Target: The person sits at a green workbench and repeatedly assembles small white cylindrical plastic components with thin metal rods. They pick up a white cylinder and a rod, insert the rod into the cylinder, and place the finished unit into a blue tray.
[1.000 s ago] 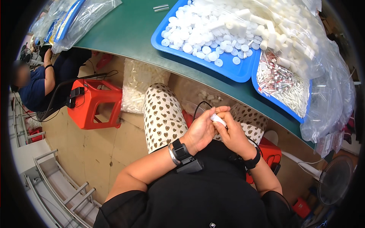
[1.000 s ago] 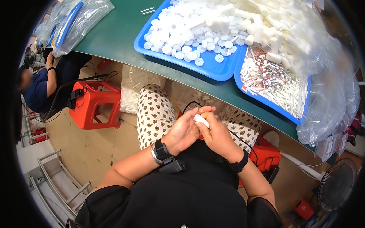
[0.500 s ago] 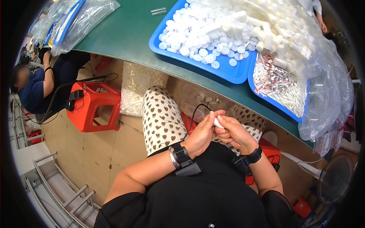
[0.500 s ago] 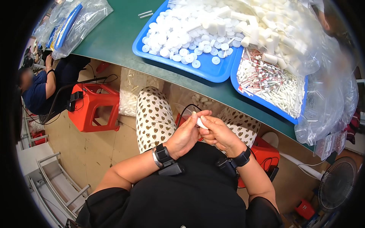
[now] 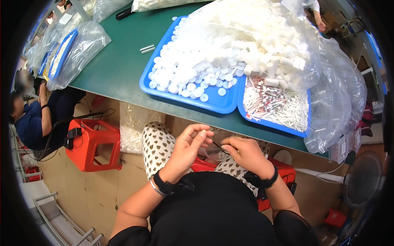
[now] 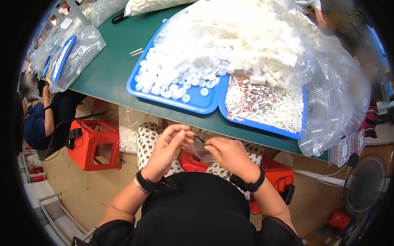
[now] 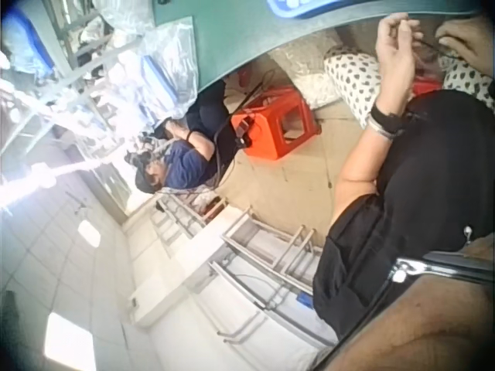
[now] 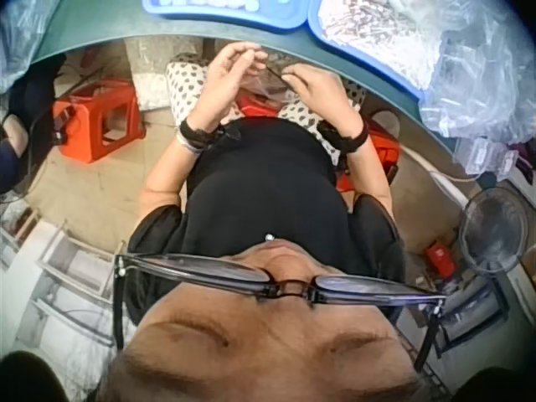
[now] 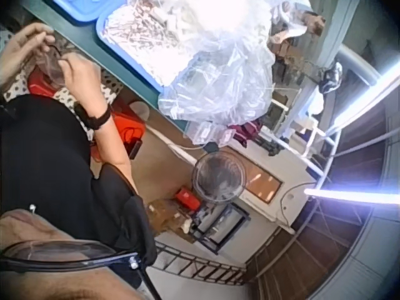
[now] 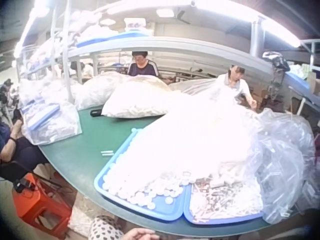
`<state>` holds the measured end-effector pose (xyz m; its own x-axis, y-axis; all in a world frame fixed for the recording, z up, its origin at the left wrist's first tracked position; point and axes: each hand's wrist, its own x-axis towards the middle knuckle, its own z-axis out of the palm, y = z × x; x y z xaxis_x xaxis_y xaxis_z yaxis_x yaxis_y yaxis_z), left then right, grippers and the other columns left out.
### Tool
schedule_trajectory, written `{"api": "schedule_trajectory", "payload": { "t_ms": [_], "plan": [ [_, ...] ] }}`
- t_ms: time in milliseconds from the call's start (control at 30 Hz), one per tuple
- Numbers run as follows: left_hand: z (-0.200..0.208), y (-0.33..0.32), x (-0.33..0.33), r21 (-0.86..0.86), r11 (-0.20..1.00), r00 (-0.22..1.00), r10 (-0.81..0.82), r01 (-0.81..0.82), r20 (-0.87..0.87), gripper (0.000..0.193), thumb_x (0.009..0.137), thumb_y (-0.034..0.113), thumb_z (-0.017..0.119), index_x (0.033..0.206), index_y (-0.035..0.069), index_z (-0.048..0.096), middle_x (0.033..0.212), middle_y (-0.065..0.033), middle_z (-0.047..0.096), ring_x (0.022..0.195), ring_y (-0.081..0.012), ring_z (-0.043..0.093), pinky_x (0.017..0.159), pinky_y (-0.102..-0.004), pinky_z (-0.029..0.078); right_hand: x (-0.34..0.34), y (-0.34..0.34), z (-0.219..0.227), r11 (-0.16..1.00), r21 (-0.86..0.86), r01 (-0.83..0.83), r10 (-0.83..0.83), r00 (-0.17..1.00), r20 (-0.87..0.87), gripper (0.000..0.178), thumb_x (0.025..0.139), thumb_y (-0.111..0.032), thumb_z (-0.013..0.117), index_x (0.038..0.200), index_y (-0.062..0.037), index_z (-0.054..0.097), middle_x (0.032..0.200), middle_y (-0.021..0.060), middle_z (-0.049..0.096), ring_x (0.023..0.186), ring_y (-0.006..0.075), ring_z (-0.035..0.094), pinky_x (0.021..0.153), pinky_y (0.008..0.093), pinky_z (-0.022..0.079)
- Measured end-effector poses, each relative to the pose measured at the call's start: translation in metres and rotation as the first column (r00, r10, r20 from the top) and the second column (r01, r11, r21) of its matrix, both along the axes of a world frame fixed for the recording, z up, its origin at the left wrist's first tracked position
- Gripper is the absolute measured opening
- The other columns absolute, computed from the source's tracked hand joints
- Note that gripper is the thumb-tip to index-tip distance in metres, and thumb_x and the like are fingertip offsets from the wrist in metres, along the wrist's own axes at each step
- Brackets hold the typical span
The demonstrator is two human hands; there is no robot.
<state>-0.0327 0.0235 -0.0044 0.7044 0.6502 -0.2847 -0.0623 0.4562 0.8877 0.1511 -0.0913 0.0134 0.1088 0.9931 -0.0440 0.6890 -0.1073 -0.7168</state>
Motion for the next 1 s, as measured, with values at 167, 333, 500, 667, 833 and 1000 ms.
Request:
{"api": "schedule_trajectory", "payload": {
  "t_ms": [167, 333, 500, 667, 833, 1000],
  "plan": [
    [0.032, 0.032, 0.026, 0.683, 0.728, 0.993, 0.113, -0.059, -0.035, 0.020, 0.095, 0.006, 0.062, 0.114, 0.001, 0.061, 0.103, -0.0091, 0.066, 0.095, -0.0185, 0.061, 0.083, -0.0305, 0.049, 0.034, 0.005, 0.049, 0.856, 0.430, 0.287, -0.447, 0.829, 0.337, 0.012, 0.087, -0.012, 0.070, 0.093, -0.0034, 0.065, 0.082, 0.0121, 0.066, 0.071, 0.0312, 0.065, 0.062, 0.0378, 0.051],
    [0.035, 0.063, 0.068, 0.981, 0.179, 0.977, 0.183, 0.078, -0.111, 0.020, 0.085, 0.007, 0.068, 0.105, 0.002, 0.066, 0.100, -0.0137, 0.065, 0.092, -0.0326, 0.060, 0.081, -0.0397, 0.049, 0.061, 0.014, 0.039, 0.872, 0.366, 0.325, -0.479, 0.721, 0.501, 0.014, 0.084, -0.015, 0.073, 0.089, -0.0044, 0.066, 0.080, 0.0108, 0.065, 0.069, 0.0310, 0.064, 0.060, 0.0399, 0.050],
    [0.032, 0.077, 0.090, 0.899, 0.244, 0.893, 0.184, 0.363, -0.410, 0.022, 0.081, 0.012, 0.072, 0.100, 0.002, 0.066, 0.099, -0.0146, 0.063, 0.092, -0.0361, 0.060, 0.079, -0.0431, 0.050, 0.061, 0.013, 0.036, 0.848, 0.384, 0.366, -0.504, 0.783, 0.364, 0.010, 0.085, -0.011, 0.072, 0.088, -0.0042, 0.066, 0.079, 0.0099, 0.066, 0.065, 0.0289, 0.064, 0.059, 0.0372, 0.050],
    [0.028, 0.082, 0.093, 0.921, 0.182, 0.909, 0.178, 0.345, -0.376, 0.019, 0.080, 0.011, 0.072, 0.094, 0.001, 0.063, 0.095, -0.0163, 0.061, 0.087, -0.0372, 0.060, 0.075, -0.0454, 0.049, 0.050, 0.007, 0.051, 0.871, 0.304, 0.386, -0.438, 0.891, 0.123, 0.009, 0.091, -0.009, 0.066, 0.093, -0.0024, 0.060, 0.074, 0.0112, 0.065, 0.058, 0.0294, 0.063, 0.054, 0.0349, 0.048],
    [0.032, 0.076, 0.088, 0.970, 0.218, 0.980, 0.140, 0.108, -0.141, 0.020, 0.085, 0.010, 0.070, 0.102, 0.000, 0.063, 0.095, -0.0125, 0.064, 0.085, -0.0269, 0.062, 0.073, -0.0373, 0.050, 0.038, -0.005, 0.051, 0.904, 0.254, 0.345, -0.372, 0.926, 0.068, 0.010, 0.099, -0.010, 0.056, 0.103, -0.0019, 0.052, 0.067, 0.0167, 0.060, 0.057, 0.0341, 0.061, 0.052, 0.0386, 0.044],
    [0.044, 0.021, 0.046, 0.054, 0.996, 0.986, -0.081, 0.074, 0.146, 0.027, 0.100, 0.019, 0.059, 0.120, 0.001, 0.063, 0.104, -0.0056, 0.067, 0.086, -0.0099, 0.060, 0.077, -0.0240, 0.050, 0.014, -0.014, 0.061, 0.963, 0.173, 0.208, -0.211, 0.978, -0.001, 0.012, 0.098, -0.012, 0.059, 0.105, -0.0022, 0.056, 0.064, 0.0156, 0.058, 0.056, 0.0324, 0.060, 0.050, 0.0371, 0.042]
  ]
}}
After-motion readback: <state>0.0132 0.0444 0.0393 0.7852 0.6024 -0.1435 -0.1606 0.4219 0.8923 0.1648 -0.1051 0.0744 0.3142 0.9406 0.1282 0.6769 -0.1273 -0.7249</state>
